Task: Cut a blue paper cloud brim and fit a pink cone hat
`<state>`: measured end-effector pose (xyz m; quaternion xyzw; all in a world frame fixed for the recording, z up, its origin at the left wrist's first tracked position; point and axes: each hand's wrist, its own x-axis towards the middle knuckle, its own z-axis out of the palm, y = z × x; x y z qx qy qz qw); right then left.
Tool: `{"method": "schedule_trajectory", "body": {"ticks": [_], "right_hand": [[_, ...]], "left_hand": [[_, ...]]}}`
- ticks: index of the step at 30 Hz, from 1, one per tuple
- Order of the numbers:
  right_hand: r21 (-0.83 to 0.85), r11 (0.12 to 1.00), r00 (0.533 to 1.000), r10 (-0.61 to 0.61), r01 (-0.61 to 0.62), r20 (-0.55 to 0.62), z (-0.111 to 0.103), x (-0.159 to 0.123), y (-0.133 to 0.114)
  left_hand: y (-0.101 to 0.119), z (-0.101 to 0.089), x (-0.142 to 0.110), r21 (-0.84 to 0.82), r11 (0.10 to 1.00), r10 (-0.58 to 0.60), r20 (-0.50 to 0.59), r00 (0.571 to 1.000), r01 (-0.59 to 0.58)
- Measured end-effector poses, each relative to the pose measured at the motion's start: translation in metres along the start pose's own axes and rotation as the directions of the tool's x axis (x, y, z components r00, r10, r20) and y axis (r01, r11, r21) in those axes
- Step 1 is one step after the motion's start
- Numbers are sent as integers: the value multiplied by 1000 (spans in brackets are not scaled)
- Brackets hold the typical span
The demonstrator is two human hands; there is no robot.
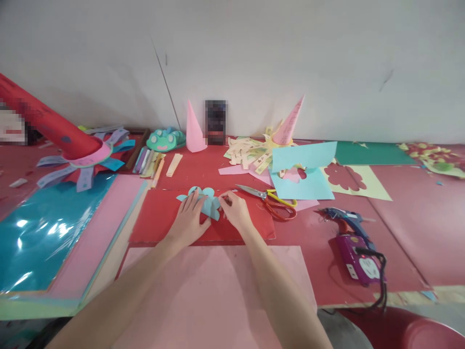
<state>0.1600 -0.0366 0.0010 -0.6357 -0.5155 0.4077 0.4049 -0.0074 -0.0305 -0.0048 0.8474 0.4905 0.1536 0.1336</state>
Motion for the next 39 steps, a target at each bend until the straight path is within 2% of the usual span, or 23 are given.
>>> {"method": "schedule_trajectory", "body": {"ticks": [5, 9, 13, 16, 23, 30, 33, 36, 39], "right_hand": [[-37, 999, 1000, -1, 1, -3, 0, -1, 1], [-67, 998, 995, 8, -15, -103, -1, -3, 0], [-52, 998, 984, -28, 19, -175, 0, -6, -2], [20, 1000, 991, -10, 13, -137, 0, -6, -3], [228, 972, 996, 69, -56, -48, -3, 0, -1], [64, 997, 998, -39, 36, 43, 0, -5, 0], [48, 997, 995, -67, 64, 69, 1, -7, -3], [170, 985, 998, -18, 7, 64, 1, -5, -6], [335, 941, 999, 38, -46, 31, -2, -3, -8]], "left_hand": [[-3, -7, 2, -26, 999, 27, 5, 1000, -26], [-14, -13, 8, -77, 994, 80, -5, 997, -80], [-19, -13, 10, -94, 993, 66, -39, 997, -69], [-18, -13, 9, -101, 992, 66, -52, 996, -71], [-16, -14, 8, -143, 987, 69, -9, 998, -70], [-18, -10, 9, -164, 983, 81, -30, 996, -85], [-18, -10, 9, -159, 985, 71, -25, 997, -75], [-18, -10, 8, -181, 980, 76, -20, 997, -78], [-18, -7, 8, -200, 972, 130, 17, 991, -124]]}}
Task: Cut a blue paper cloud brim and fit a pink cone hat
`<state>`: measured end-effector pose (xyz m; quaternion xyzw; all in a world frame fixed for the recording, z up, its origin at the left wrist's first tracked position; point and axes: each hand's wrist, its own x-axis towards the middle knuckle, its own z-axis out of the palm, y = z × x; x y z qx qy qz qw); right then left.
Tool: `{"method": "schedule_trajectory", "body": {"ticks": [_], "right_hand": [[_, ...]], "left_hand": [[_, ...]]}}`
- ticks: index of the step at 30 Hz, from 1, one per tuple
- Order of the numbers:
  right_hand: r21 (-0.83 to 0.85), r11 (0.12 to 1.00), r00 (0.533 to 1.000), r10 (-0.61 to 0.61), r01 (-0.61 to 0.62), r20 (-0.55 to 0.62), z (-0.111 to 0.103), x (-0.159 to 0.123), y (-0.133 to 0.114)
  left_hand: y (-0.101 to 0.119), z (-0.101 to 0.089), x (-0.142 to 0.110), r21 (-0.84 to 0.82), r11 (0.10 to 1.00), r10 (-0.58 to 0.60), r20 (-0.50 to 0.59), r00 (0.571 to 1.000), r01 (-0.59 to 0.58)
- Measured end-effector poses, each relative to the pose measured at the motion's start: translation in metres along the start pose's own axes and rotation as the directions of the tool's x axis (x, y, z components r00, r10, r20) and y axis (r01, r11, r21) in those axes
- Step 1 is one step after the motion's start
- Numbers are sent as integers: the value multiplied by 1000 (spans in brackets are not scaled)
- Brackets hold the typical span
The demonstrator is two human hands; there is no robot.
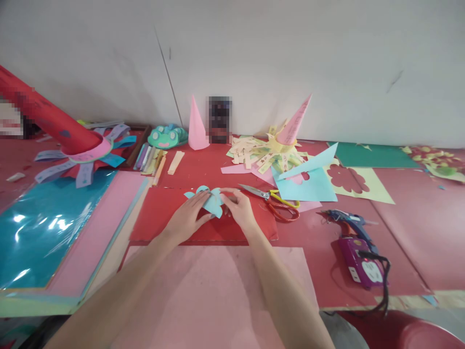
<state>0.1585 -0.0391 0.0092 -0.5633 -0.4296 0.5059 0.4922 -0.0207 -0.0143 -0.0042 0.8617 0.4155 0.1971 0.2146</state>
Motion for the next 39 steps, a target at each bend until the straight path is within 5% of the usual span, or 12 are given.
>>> {"method": "schedule_trajectory", "body": {"ticks": [5, 8, 11, 14, 16, 24, 30, 39], "right_hand": [[138, 990, 999, 26, -20, -41, -1, 1, -2], [196, 980, 996, 50, -34, -75, -1, 2, -1], [197, 980, 995, 58, -41, -80, 0, 3, -1], [171, 984, 996, 52, -40, -66, 0, 2, -3], [165, 985, 997, 53, -42, -61, 0, 1, -4], [167, 985, 996, 59, -46, -73, 1, 2, -2], [149, 988, 995, 60, -48, -82, 0, 1, -3], [48, 999, 996, -20, 16, 86, 6, -4, -1]], "left_hand": [[0, 5, 2, -78, 997, 12, -21, 1000, -14], [2, 1, 3, -260, 949, -202, -76, 976, 176], [5, -5, 5, -612, 725, -450, -71, 890, 317], [6, -10, 7, -889, 385, -548, -6, 837, 246], [6, -12, 9, -938, 269, -570, 27, 821, 218], [12, -18, 5, -946, 255, -475, 59, 878, 201], [13, -19, 7, -970, 185, -479, 50, 877, 156], [7, -13, 8, -969, 179, -429, 79, 900, 171]]}}
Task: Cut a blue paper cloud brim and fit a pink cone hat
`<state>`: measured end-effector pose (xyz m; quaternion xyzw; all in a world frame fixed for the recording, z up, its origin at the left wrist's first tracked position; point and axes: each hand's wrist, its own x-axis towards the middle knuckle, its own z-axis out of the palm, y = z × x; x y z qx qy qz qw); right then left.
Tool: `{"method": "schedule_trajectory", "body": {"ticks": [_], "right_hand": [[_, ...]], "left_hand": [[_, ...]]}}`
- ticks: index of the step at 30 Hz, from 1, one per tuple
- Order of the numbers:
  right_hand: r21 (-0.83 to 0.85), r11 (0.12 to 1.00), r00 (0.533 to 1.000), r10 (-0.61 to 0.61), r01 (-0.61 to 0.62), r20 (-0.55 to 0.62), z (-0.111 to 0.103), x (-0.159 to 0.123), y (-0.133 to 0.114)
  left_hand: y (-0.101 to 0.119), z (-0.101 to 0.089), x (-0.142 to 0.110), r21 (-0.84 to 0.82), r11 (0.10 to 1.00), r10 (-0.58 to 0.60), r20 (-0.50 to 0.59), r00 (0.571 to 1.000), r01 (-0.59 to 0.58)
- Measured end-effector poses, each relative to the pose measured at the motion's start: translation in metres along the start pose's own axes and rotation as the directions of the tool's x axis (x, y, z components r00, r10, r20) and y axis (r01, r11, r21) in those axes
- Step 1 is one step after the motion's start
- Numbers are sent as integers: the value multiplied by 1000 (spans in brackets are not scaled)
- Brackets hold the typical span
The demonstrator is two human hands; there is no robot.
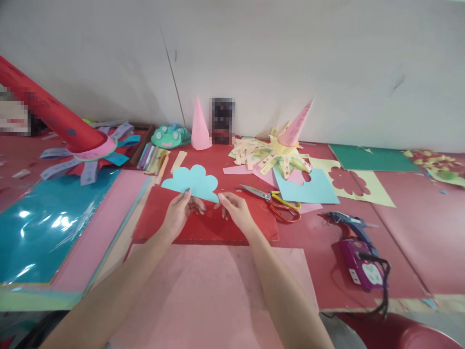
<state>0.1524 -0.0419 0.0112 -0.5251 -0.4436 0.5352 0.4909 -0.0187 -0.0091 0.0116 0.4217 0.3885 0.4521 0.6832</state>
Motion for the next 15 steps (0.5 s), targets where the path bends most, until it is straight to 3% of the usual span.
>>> {"method": "schedule_trajectory", "body": {"ticks": [15], "right_hand": [[-60, 996, 996, -77, 73, -55, -3, 5, 13]], "left_hand": [[1, 4, -2, 58, 998, -16, 16, 1000, 15]]}}
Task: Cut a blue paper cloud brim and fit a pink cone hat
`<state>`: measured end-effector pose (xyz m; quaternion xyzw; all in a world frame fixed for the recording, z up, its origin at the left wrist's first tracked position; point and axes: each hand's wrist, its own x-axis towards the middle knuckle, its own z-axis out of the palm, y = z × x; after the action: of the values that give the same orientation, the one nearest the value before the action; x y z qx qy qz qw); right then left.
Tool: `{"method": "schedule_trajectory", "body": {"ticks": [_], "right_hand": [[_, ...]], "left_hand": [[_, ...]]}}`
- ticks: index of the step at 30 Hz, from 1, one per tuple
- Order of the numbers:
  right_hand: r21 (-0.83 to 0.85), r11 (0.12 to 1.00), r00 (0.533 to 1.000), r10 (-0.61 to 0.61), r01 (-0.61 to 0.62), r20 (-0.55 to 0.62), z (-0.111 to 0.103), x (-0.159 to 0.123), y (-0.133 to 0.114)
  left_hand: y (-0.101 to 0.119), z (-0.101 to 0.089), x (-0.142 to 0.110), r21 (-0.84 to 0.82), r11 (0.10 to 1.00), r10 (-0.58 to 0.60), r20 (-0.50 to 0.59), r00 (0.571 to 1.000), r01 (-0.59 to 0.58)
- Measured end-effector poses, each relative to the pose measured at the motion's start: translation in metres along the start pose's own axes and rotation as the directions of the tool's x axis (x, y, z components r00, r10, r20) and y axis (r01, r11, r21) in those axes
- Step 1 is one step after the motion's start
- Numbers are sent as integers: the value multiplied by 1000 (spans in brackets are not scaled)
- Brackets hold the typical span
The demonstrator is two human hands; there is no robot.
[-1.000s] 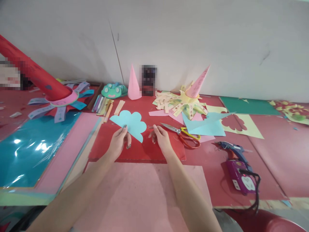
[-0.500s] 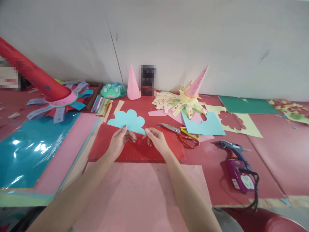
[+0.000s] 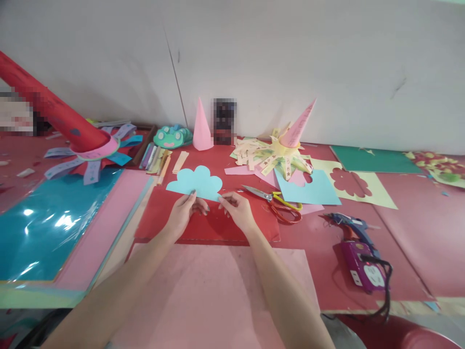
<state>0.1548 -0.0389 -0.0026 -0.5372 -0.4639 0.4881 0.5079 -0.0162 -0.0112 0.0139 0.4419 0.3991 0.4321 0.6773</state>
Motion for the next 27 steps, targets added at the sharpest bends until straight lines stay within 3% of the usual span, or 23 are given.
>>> {"method": "schedule_trajectory", "body": {"ticks": [11, 20, 27], "right_hand": [[63, 997, 999, 46, -45, -12, 6, -2, -12], [33, 998, 990, 59, -55, -128, -2, -1, -12], [157, 984, 978, 107, -79, -180, -1, -3, -19]], "left_hand": [[-1, 4, 0, 92, 995, -43, 14, 999, 42], [8, -8, 5, 9, 999, 47, -198, 979, -46], [8, -8, 4, -36, 999, 21, -203, 979, -29]]}}
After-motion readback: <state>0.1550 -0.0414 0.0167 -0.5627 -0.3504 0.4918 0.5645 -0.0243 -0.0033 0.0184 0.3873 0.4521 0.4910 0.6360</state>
